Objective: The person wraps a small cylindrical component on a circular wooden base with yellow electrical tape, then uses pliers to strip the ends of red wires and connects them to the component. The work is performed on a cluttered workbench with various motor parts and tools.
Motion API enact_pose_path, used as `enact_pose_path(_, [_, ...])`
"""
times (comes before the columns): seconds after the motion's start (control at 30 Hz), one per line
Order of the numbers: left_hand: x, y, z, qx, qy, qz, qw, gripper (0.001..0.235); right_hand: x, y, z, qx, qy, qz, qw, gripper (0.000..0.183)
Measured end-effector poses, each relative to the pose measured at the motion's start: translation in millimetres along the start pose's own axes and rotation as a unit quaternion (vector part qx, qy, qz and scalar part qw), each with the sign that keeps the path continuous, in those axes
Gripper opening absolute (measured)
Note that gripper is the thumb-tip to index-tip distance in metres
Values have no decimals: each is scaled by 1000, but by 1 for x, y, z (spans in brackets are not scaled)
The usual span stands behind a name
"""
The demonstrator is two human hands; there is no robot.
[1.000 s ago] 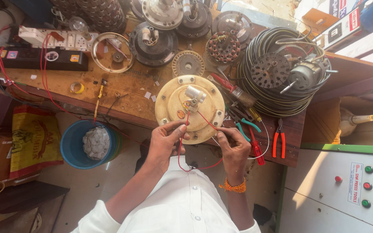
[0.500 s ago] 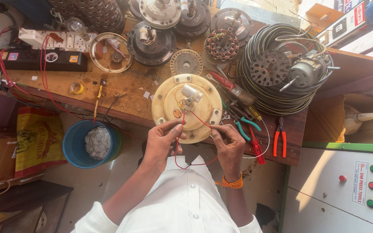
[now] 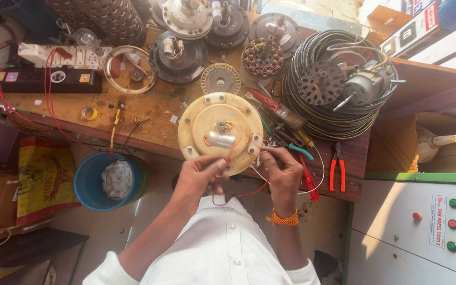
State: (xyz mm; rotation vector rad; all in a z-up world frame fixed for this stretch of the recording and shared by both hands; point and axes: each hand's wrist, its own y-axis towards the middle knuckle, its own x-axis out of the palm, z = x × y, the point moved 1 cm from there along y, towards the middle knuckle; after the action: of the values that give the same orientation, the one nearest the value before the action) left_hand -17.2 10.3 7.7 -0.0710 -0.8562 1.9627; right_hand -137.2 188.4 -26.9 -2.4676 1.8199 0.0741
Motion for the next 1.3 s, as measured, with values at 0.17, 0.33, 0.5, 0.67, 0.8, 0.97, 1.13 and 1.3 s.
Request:
enact_pose_path(0.17, [10,-16,1,-98,114,-174,973,29,-24,-1,24,81,385,74,916,28])
enact_pose_path(0.33, [21,-17,1,20,-3,-245,969,20,-19,-30,26,136,548,42,824,26])
enact_pose_path(0.5, [24,-12,2,157,-73,-205,963,17,23,-63,3,113,394,2,912,18])
enact_pose_path(0.67, [20,-9,-7,52,-97,-187,976,20,40,-76,-8,128,361,-108,918,31])
enact_pose_path(0.8, [17,-7,-17,44,-152,-191,969,23,34,-83,-2,152,426,-110,885,35])
enact_pose_path(0.97, [30,-1,-35,14,-187,-231,955,23,19,-95,1,120,441,-70,887,24])
enact_pose_path(1.13, [55,9,-58,-32,-197,-251,947,20,-9,-104,0,112,387,31,915,23])
enact_pose_path(1.3, [88,19,-91,-58,-143,-260,953,21,-45,-123,16,98,204,173,959,16])
